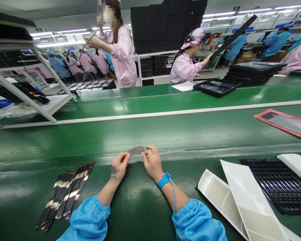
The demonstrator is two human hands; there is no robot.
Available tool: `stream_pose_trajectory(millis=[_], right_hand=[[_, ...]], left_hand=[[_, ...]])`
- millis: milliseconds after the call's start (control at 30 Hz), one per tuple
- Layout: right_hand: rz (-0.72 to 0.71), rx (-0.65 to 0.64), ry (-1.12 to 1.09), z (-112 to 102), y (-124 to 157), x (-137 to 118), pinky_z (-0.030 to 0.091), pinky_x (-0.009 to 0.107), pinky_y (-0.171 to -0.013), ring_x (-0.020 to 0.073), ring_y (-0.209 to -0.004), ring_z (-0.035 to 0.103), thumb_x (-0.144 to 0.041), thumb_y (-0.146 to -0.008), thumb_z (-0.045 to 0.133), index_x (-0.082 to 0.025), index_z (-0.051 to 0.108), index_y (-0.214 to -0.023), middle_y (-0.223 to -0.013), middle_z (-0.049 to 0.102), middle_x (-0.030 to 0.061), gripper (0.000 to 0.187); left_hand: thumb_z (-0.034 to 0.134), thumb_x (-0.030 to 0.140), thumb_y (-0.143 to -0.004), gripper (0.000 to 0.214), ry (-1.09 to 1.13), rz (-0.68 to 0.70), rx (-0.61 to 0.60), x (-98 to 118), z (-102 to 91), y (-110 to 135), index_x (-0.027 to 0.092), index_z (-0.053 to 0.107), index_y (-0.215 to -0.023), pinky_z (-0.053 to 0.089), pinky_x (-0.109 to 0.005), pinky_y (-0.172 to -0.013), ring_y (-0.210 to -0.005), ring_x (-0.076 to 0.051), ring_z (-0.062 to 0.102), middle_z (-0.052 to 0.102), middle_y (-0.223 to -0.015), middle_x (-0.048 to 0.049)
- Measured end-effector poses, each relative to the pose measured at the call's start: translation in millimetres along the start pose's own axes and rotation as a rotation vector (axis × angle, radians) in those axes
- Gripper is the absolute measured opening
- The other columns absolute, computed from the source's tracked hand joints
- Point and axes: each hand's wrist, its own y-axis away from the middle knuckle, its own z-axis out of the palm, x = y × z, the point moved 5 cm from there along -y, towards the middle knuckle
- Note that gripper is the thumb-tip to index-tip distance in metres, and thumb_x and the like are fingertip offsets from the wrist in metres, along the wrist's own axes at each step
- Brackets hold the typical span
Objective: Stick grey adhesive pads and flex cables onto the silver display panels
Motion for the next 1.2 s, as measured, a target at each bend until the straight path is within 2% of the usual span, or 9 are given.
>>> stream_pose_trajectory(millis=[133,267,367,500,667,833,933,1033,1200], right_hand=[[-0.004,-0.009,-0.012,1,1,-1,0.049,0.041,-0.082,0.0232,-0.094,0.058,-0.025,-0.092,0.052,-0.023,0.055,-0.074,-0.096,0.062,0.0083,0.018],[0.034,0.022,-0.004,-3,-2,5,0.048,0.042,-0.081,0.0244,-0.094,0.057,-0.023,-0.092,0.052,-0.023,0.054,-0.074,-0.095,0.060,0.0096,0.018],[0.017,-0.001,-0.023,-1,0,-1,0.049,0.041,-0.082,0.0236,-0.094,0.058,-0.024,-0.091,0.054,-0.023,0.055,-0.075,-0.097,0.062,0.0086,0.016],[0.017,-0.016,-0.039,1,3,-5,0.049,0.040,-0.083,0.0228,-0.095,0.058,-0.024,-0.091,0.053,-0.023,0.055,-0.075,-0.097,0.062,0.0078,0.016],[0.063,0.010,-0.027,-4,-2,7,0.049,0.041,-0.082,0.0237,-0.095,0.057,-0.025,-0.091,0.054,-0.022,0.054,-0.075,-0.097,0.061,0.0092,0.017],[0.034,-0.006,-0.030,-1,0,-2,0.049,0.041,-0.082,0.0234,-0.095,0.058,-0.025,-0.092,0.053,-0.023,0.056,-0.076,-0.097,0.062,0.0090,0.016],[-0.006,-0.035,-0.045,4,4,-11,0.050,0.041,-0.083,0.0229,-0.095,0.059,-0.027,-0.091,0.053,-0.024,0.057,-0.076,-0.097,0.063,0.0078,0.016],[0.002,-0.034,-0.045,4,4,-6,0.050,0.041,-0.082,0.0229,-0.094,0.059,-0.027,-0.092,0.052,-0.024,0.056,-0.075,-0.096,0.063,0.0077,0.017],[0.067,0.017,-0.022,-3,-2,8,0.048,0.042,-0.082,0.0246,-0.095,0.058,-0.025,-0.091,0.053,-0.023,0.054,-0.074,-0.096,0.061,0.0094,0.018]], left_hand=[[0.061,0.037,-0.081,0.022,0.031,0.020,-0.067,6,6.7,6,0.020,0.067,-0.069,0.046,-0.022,-0.056,-0.054,-0.012,0.055,0.060,-0.059,0.0015],[0.057,0.040,-0.083,0.027,0.058,-0.048,0.002,-5,2.4,0,0.018,0.065,-0.069,0.044,-0.021,-0.049,-0.048,-0.011,0.053,0.059,-0.056,0.0018],[0.056,0.042,-0.083,0.028,0.077,-0.097,0.047,-14,-1.3,-4,0.018,0.064,-0.070,0.043,-0.020,-0.046,-0.046,-0.011,0.052,0.058,-0.056,0.0018],[0.059,0.045,-0.079,0.029,0.095,-0.130,0.054,-16,-0.9,-4,0.018,0.064,-0.069,0.044,-0.020,-0.047,-0.047,-0.010,0.052,0.058,-0.055,0.0020],[0.059,0.045,-0.078,0.029,0.109,-0.160,0.053,-17,-1.2,-4,0.018,0.065,-0.070,0.043,-0.020,-0.046,-0.046,-0.010,0.052,0.058,-0.056,0.0021],[0.058,0.041,-0.079,0.025,0.111,-0.143,0.016,-10,0.3,-2,0.019,0.064,-0.069,0.042,-0.021,-0.048,-0.047,-0.010,0.051,0.057,-0.056,0.0023],[0.061,0.039,-0.077,0.024,0.118,-0.111,-0.068,-1,7.4,2,0.019,0.065,-0.065,0.043,-0.021,-0.050,-0.048,-0.010,0.051,0.056,-0.054,0.0025],[0.065,0.039,-0.074,0.023,0.129,-0.102,-0.134,1,11.9,4,0.019,0.066,-0.062,0.044,-0.022,-0.052,-0.049,-0.011,0.052,0.056,-0.052,0.0028],[0.058,0.042,-0.079,0.026,0.133,-0.165,-0.058,-13,2.6,-4,0.019,0.064,-0.068,0.042,-0.021,-0.047,-0.048,-0.011,0.052,0.057,-0.056,0.0023]])
